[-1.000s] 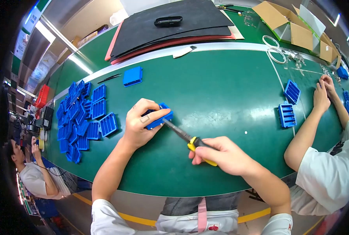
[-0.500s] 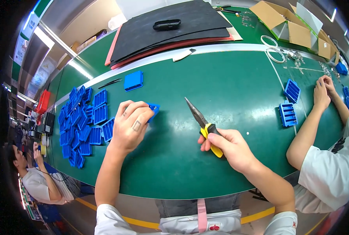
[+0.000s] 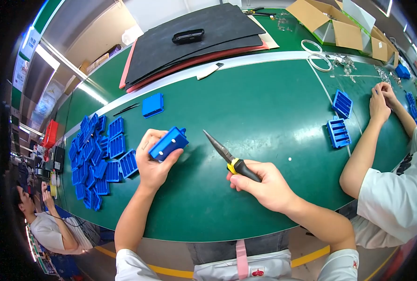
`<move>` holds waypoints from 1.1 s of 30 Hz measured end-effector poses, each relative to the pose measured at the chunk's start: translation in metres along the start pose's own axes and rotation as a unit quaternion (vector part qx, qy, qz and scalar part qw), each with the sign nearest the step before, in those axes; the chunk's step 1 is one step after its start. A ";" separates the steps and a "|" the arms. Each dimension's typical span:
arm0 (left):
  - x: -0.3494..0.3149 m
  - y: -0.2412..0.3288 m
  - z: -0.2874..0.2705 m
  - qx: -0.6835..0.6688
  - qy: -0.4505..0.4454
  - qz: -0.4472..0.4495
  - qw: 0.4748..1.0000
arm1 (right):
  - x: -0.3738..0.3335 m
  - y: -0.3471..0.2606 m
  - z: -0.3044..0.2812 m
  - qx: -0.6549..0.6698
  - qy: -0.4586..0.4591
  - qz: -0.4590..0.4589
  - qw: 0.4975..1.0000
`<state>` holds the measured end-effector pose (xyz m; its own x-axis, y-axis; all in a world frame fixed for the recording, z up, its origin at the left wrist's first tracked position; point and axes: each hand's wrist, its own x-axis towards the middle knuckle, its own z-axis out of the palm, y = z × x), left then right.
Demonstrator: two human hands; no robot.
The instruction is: Using needle-nose pliers to trim or clean blue plastic components on a factory workbench.
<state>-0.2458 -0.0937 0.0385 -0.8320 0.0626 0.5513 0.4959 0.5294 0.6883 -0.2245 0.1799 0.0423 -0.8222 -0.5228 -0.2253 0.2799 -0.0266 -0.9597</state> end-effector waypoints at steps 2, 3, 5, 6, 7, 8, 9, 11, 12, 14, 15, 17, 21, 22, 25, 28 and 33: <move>-0.004 -0.005 0.008 -0.112 -0.006 -0.044 0.993 | 0.000 0.001 0.002 0.001 -0.010 -0.006 1.000; -0.005 -0.003 0.010 -0.113 -0.003 -0.045 0.993 | -0.001 0.001 0.003 0.003 -0.019 -0.011 1.000; -0.008 -0.001 0.014 -0.204 -0.013 -0.076 0.976 | -0.002 -0.001 0.005 -0.004 -0.028 -0.007 1.000; -0.008 0.001 0.016 -0.200 -0.021 -0.070 0.977 | -0.002 -0.001 0.006 -0.008 -0.034 -0.005 0.999; -0.008 0.007 0.013 -0.157 -0.032 -0.048 0.986 | -0.002 0.001 0.006 -0.015 -0.044 -0.006 0.999; -0.005 0.013 0.011 -0.116 -0.045 -0.024 0.992 | -0.001 0.003 0.005 -0.016 -0.042 -0.004 0.999; -0.003 0.007 0.008 -0.030 -0.060 0.058 0.996 | -0.001 0.005 0.005 -0.034 -0.047 -0.028 0.998; -0.004 0.011 0.007 -0.007 -0.053 0.054 0.997 | -0.001 0.006 0.006 -0.052 -0.053 -0.050 0.996; -0.005 0.013 0.007 0.019 -0.046 0.050 0.998 | -0.001 0.005 0.006 -0.059 -0.054 -0.051 0.995; -0.007 0.012 0.009 0.000 -0.033 0.022 0.999 | -0.001 0.005 0.007 -0.067 -0.056 -0.050 0.995; -0.007 0.011 0.010 -0.019 -0.021 -0.004 1.000 | -0.001 0.006 0.006 -0.075 -0.057 -0.056 0.994; -0.006 0.014 0.010 -0.014 -0.011 0.015 1.000 | -0.001 0.007 0.005 -0.083 -0.059 -0.062 0.993; -0.007 0.013 0.011 -0.011 0.010 0.055 0.998 | -0.001 0.008 0.005 -0.081 -0.072 -0.054 0.993; -0.008 0.014 0.011 -0.010 0.011 0.054 0.998 | -0.001 0.007 0.006 -0.079 -0.076 -0.050 0.993; -0.012 0.011 0.011 -0.029 0.012 0.038 0.999 | -0.001 0.002 0.011 -0.077 -0.065 -0.039 0.994; -0.012 0.018 0.011 -0.029 0.020 0.011 0.999 | -0.002 0.002 0.010 -0.065 -0.073 -0.037 0.995; -0.012 0.016 0.012 -0.007 0.023 0.074 0.997 | -0.004 0.000 0.012 -0.047 -0.072 -0.035 0.996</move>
<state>-0.2302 -0.0759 0.0373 -0.7378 0.1005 0.6675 0.6158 0.5052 0.6046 -0.2151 0.1714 0.0452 -0.7569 -0.6388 -0.1380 0.1717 0.0094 -0.9851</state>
